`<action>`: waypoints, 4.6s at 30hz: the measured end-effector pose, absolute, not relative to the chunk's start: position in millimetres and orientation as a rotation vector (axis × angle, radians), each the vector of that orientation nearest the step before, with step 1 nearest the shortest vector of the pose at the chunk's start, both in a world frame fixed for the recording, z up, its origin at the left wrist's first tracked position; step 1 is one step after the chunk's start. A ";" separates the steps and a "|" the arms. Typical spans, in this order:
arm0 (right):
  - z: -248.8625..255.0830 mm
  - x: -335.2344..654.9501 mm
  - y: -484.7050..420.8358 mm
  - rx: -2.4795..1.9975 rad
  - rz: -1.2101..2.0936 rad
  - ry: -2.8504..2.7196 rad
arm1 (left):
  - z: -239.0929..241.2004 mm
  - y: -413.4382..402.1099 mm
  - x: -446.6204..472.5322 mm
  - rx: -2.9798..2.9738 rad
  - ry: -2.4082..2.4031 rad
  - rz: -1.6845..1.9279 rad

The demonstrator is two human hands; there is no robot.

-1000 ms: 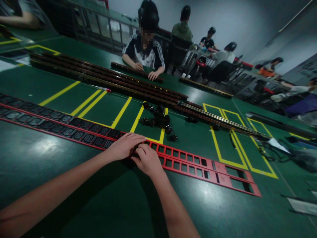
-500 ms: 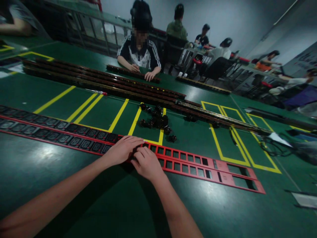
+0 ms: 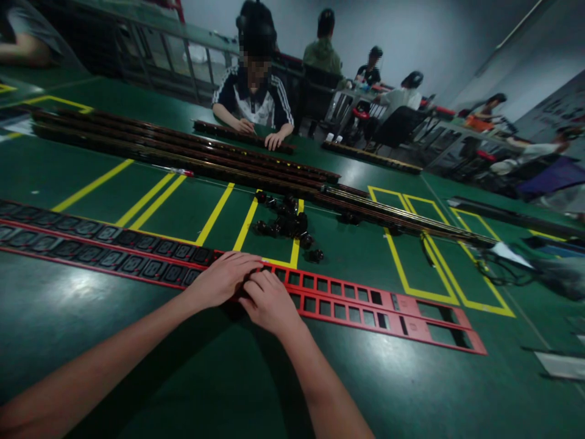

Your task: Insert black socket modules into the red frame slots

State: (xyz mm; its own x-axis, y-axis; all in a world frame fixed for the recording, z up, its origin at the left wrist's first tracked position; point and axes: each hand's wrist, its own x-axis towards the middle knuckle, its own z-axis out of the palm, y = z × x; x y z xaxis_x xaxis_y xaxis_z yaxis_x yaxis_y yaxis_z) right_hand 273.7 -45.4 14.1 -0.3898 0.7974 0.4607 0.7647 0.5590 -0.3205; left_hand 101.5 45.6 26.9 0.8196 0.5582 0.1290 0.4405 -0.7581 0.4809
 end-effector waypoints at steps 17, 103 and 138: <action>20.1 271.5 -45.0 -1.358 -0.036 -2.260 | 29.8 44.3 102.5 2.653 0.764 0.331; 17.3 330.1 -35.1 -1.611 0.158 -1.927 | 28.5 40.7 102.3 2.921 0.722 0.276; 14.2 308.4 -30.6 -1.575 0.365 -1.961 | 30.0 39.3 103.7 2.924 0.723 0.303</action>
